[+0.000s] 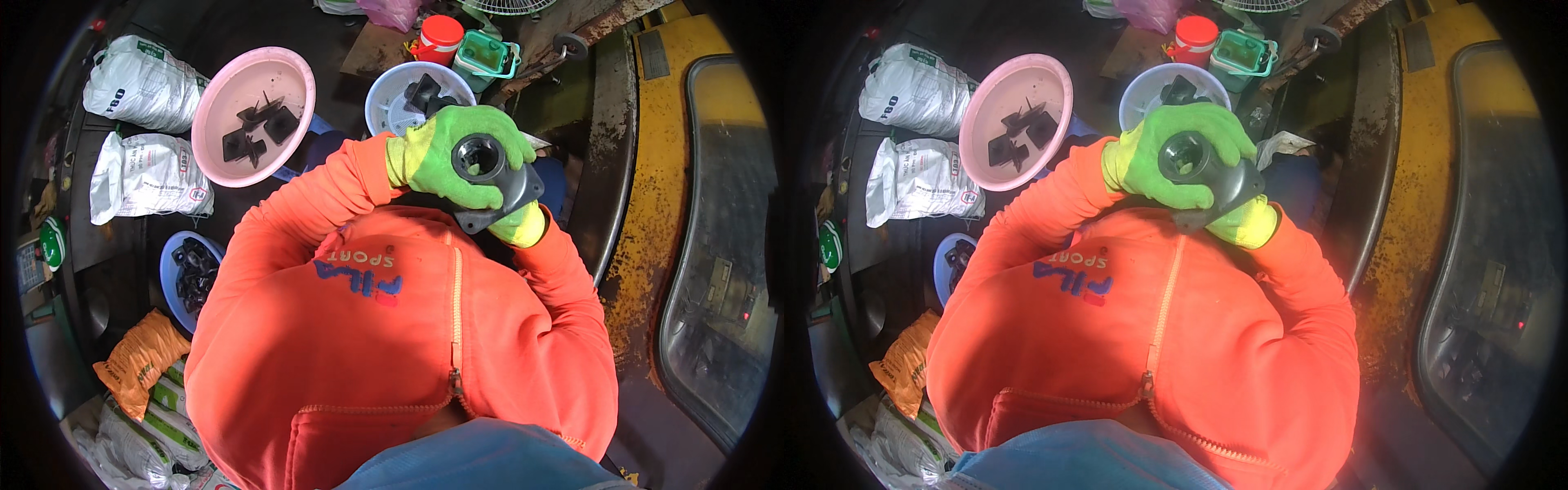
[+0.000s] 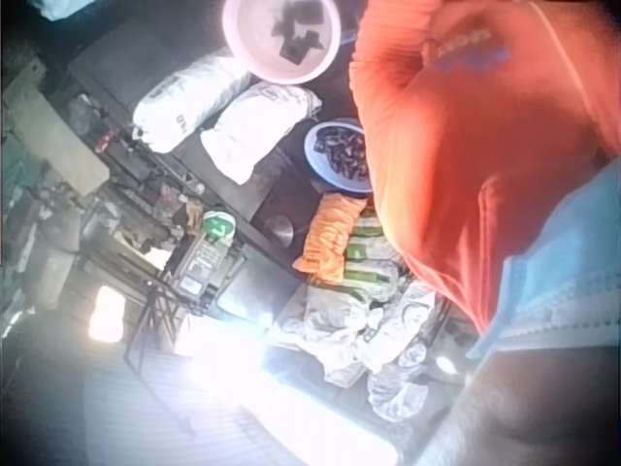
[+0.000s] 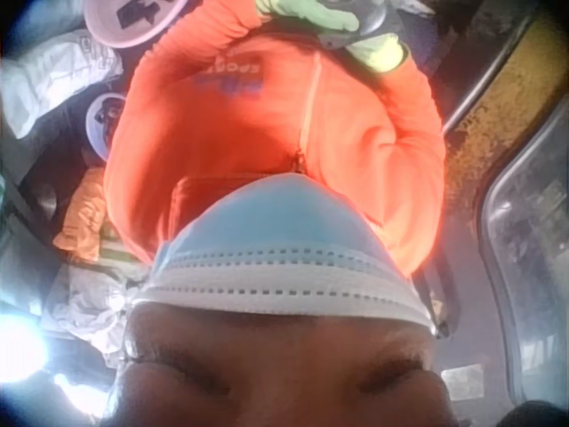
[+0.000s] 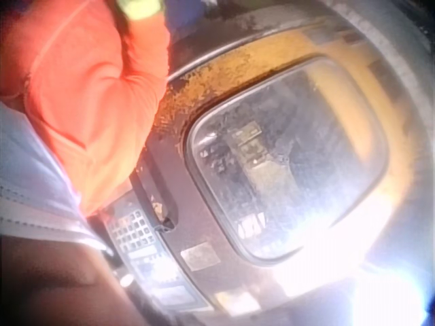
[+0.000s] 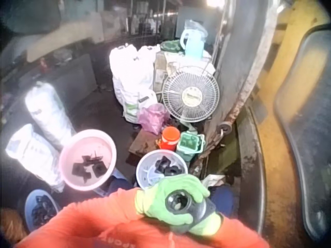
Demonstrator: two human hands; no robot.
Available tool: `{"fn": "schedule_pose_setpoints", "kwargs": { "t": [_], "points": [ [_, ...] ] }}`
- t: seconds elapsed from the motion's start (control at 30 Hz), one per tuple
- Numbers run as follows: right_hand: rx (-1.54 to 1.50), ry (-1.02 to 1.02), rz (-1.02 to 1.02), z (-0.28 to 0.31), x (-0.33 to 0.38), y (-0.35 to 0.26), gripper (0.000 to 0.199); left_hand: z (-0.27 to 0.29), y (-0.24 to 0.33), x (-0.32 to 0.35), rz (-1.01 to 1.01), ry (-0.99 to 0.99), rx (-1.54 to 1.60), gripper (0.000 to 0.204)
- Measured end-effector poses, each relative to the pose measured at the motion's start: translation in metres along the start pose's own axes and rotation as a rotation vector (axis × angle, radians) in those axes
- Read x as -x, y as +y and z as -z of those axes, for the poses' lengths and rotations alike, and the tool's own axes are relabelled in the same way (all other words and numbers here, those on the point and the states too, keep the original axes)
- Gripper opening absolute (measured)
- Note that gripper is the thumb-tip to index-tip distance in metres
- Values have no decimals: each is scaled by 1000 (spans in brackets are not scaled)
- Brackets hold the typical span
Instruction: The person repeatedly picks up small black molded parts from a white bowl, wipes each part with a cloth, and places it into a pink basin. The person handles the parts one at a time and continues the cycle throughout the clip.
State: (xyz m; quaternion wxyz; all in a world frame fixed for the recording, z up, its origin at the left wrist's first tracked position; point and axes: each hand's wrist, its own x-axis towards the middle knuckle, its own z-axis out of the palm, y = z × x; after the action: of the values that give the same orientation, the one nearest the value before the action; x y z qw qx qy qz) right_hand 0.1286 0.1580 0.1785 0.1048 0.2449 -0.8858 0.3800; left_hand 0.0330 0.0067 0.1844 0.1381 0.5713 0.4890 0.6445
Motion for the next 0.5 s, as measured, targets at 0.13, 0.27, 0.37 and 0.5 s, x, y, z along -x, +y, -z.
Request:
{"fn": "schedule_pose_setpoints", "kwargs": {
  "t": [0.13,0.27,0.37,0.5],
  "points": [
    [-524,-49,-208,-15,12,7,60,4,-6,-3,76,-202,297,40],
    [-869,208,-367,-28,13,27,58,10,-9,-4,219,-88,321,41],
    [-1520,487,-332,-38,11,38,47,1,-8,-2,191,194,-41,44],
    [-811,465,-405,-44,4,35,56,-19,-8,2,136,409,-255,47]
  ]
}}
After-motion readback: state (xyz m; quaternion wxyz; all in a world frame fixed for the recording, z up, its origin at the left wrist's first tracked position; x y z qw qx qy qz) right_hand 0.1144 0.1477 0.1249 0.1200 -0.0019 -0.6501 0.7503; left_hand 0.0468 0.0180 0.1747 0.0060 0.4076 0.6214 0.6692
